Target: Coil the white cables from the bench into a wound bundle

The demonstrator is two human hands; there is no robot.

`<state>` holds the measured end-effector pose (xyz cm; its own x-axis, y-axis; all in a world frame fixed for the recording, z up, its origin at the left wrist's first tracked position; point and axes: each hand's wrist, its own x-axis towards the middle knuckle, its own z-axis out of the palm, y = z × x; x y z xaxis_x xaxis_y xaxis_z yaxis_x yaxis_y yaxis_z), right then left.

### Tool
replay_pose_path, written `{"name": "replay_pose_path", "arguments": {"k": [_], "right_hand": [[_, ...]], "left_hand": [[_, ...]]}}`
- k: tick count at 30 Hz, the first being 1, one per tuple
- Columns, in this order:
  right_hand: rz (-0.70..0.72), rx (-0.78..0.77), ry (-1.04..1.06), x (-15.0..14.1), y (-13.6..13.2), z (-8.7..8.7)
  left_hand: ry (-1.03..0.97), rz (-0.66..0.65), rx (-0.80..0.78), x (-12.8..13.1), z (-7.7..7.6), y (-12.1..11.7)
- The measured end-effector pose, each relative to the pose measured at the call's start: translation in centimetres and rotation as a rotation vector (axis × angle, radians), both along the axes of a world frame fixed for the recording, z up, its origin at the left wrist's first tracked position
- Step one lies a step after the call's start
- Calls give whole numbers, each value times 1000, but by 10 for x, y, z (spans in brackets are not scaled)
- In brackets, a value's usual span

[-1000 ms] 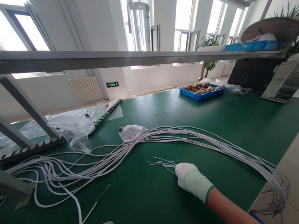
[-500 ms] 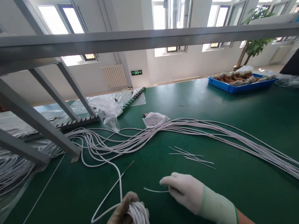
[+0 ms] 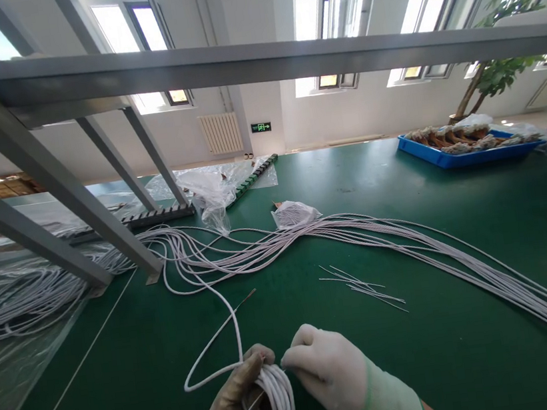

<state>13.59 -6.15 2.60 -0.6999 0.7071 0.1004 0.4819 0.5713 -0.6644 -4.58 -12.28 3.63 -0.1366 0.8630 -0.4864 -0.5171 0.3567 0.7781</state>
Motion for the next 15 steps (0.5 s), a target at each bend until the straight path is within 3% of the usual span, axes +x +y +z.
{"name": "replay_pose_path", "arguments": {"k": [4,9,15], "right_hand": [[-3,5,45,-11,-1,7],[-140,5,57,-16,-3,7],[-205,166,-60,-20,-3,3]], "left_hand": [[-80,-63,-29,-2,-4,4],[-96,4,-75,-1,-20,6],[-51,-64,-60,-6,-24,3]]}}
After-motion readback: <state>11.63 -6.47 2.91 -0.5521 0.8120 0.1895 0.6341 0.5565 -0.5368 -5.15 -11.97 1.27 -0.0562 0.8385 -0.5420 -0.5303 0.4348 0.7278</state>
